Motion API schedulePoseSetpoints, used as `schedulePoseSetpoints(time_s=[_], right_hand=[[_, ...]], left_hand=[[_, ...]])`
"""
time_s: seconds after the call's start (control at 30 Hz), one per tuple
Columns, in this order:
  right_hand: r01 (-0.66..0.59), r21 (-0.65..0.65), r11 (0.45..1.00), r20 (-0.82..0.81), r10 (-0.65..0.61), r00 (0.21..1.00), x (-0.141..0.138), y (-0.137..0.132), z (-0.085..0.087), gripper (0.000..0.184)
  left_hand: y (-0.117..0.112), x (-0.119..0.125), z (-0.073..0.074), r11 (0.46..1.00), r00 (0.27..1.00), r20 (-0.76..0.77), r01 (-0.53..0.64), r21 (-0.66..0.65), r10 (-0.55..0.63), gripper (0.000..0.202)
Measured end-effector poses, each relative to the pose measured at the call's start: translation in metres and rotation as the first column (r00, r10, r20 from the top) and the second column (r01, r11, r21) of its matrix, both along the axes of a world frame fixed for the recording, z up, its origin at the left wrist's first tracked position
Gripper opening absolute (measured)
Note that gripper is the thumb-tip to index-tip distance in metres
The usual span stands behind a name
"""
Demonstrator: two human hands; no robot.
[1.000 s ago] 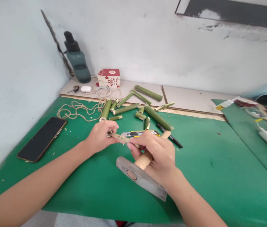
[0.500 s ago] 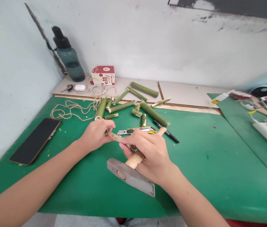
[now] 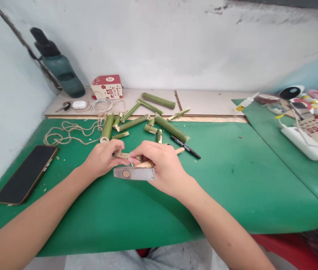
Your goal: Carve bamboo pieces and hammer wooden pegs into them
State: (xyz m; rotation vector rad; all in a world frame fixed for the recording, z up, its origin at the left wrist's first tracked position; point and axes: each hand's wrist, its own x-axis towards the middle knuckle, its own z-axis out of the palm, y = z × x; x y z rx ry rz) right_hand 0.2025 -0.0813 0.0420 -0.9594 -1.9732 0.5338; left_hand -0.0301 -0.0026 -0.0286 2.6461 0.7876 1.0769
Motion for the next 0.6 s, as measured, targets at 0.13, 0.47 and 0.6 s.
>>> schedulePoseSetpoints(time_s=[0.13,0.47,0.6], right_hand=[[0.012,-0.055,0.998,-0.013,-0.013,1.000,0.004,0.004,-0.002,0.010],[0.020,-0.052,0.998,0.008,-0.020,1.000,0.008,0.007,0.002,0.020],[0.142,-0.001,0.990,0.019,-0.142,0.990,0.015,0.011,0.003,0.030]], left_hand=[[-0.001,0.002,0.004,0.998,0.993,-0.105,0.054,0.014,-0.052,0.038],[-0.001,0.006,0.006,0.998,0.990,-0.132,0.058,0.039,-0.053,0.057],[0.000,0.007,0.005,0.999,0.994,-0.106,0.039,0.000,-0.039,0.052]])
